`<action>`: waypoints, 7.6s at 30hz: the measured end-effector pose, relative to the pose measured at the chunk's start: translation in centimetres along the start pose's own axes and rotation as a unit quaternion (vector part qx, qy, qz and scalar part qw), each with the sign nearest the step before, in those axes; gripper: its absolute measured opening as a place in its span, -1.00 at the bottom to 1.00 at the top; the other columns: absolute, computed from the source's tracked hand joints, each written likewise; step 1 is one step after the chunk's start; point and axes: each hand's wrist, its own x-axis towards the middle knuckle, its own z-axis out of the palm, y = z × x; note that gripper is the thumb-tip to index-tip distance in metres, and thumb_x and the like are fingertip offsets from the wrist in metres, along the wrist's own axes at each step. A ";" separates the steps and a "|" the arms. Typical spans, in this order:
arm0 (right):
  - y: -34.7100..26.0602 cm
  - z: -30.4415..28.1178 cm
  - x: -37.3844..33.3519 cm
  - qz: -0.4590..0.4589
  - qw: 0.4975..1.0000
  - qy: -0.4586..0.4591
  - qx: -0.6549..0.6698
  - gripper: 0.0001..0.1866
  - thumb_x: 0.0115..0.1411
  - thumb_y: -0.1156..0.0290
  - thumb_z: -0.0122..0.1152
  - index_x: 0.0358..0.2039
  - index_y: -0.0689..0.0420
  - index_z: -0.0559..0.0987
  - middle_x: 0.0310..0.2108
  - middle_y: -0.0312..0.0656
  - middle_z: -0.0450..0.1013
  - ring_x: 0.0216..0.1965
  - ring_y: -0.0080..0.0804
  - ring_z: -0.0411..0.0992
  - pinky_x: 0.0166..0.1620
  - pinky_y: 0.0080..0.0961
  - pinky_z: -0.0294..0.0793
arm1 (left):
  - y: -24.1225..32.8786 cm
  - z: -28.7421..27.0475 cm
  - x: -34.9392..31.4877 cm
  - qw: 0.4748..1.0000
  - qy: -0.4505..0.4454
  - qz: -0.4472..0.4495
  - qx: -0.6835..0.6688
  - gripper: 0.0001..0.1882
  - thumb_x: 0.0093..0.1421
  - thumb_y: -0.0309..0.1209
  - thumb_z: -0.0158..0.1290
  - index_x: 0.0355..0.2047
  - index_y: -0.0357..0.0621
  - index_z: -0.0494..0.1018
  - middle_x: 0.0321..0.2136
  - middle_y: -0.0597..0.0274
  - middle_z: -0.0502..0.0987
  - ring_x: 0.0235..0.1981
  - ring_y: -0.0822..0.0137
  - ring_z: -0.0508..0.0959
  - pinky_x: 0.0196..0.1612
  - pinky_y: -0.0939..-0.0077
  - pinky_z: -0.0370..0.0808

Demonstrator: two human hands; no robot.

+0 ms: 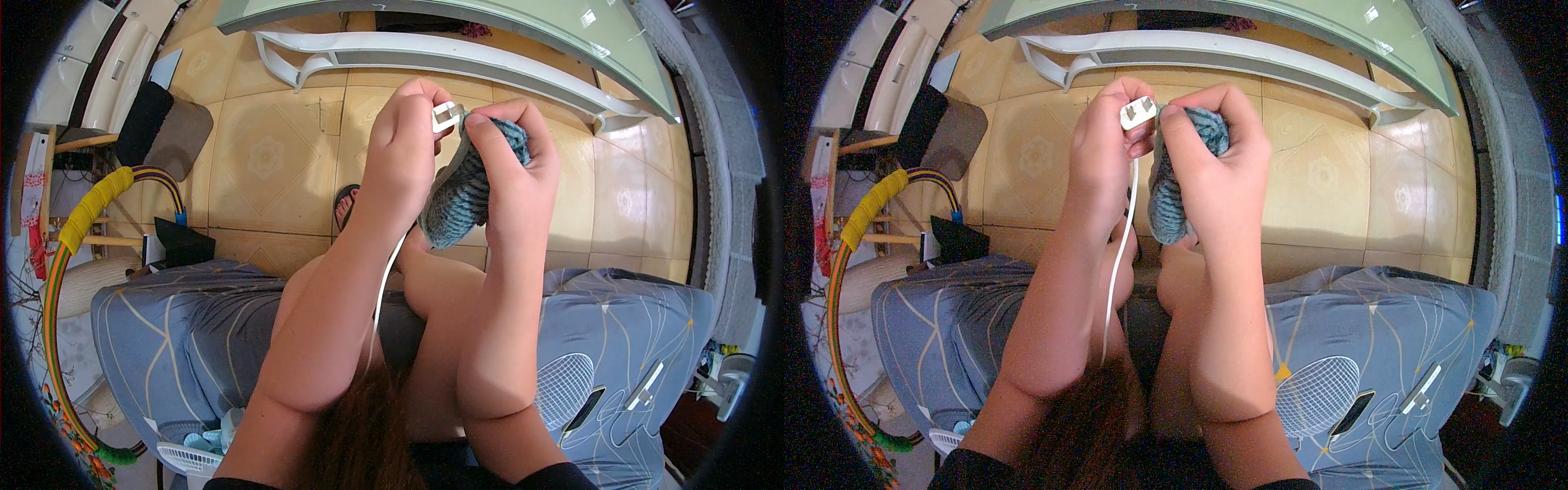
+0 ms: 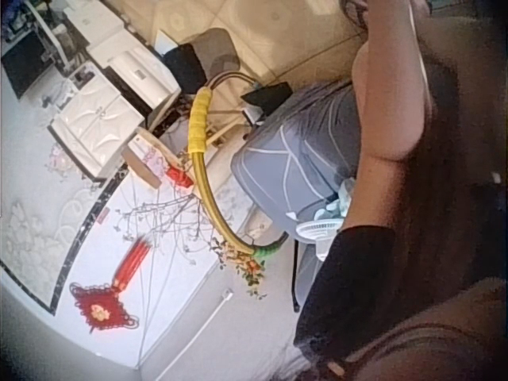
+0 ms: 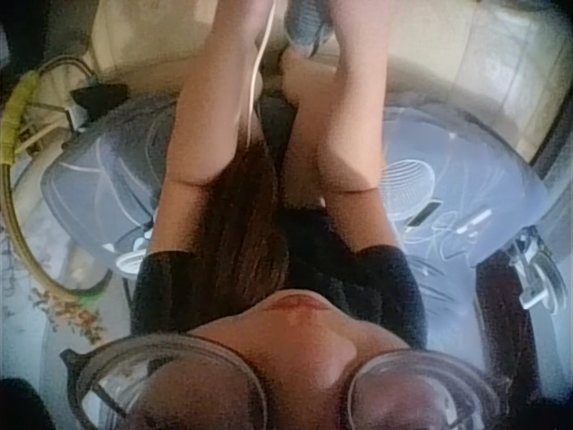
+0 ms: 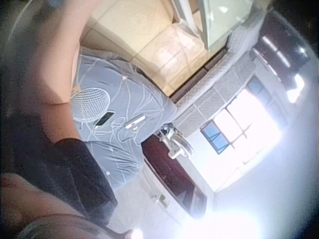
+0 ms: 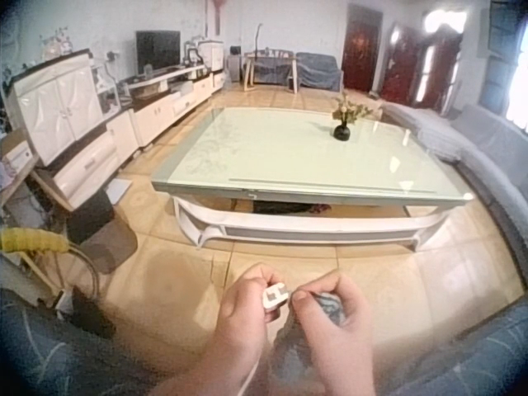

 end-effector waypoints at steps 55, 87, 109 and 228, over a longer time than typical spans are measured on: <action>-0.2 0.0 -0.1 0.038 0.999 0.015 -0.028 -0.93 0.03 0.49 0.16 -0.49 0.20 0.47 -0.57 -0.35 0.38 -0.55 -0.70 0.27 -0.46 -0.75 0.24 | 0.3 0.1 -0.4 0.999 -0.004 -0.033 0.030 -0.84 0.20 -0.37 -0.19 -0.35 -0.19 0.32 -0.64 0.41 0.27 -0.61 0.61 0.24 -0.56 0.70 0.21; 0.0 0.1 0.1 -0.007 0.998 0.022 -0.050 -0.90 -0.01 0.50 0.19 -0.49 0.25 0.47 -0.62 -0.34 0.37 -0.58 -0.70 0.26 -0.51 -0.70 0.28 | -1.0 0.3 0.2 0.987 0.038 0.099 0.119 -0.80 0.20 -0.36 -0.03 -0.40 -0.29 0.40 -0.65 0.38 0.38 -0.62 0.60 0.28 -0.56 0.68 0.26; -0.3 -0.5 0.1 -0.034 0.993 0.043 -0.100 -0.87 -0.01 0.45 0.21 -0.49 0.23 0.47 -0.64 -0.34 0.36 -0.58 -0.71 0.26 -0.52 -0.70 0.28 | -0.4 -0.1 0.2 0.986 0.038 0.064 0.149 -0.82 0.20 -0.37 -0.05 -0.42 -0.26 0.40 -0.70 0.43 0.33 -0.65 0.64 0.24 -0.61 0.71 0.20; 0.7 0.1 0.6 -0.082 0.977 0.091 -0.175 -0.83 -0.03 0.45 0.21 -0.52 0.29 0.43 -0.64 -0.19 0.38 -0.56 -0.58 0.30 -0.44 -0.60 0.36 | -2.3 1.0 -0.5 0.989 -0.017 0.067 0.127 -0.72 0.27 -0.34 -0.17 -0.44 -0.33 0.38 -0.76 0.20 0.28 -0.68 0.47 0.17 -0.59 0.52 0.22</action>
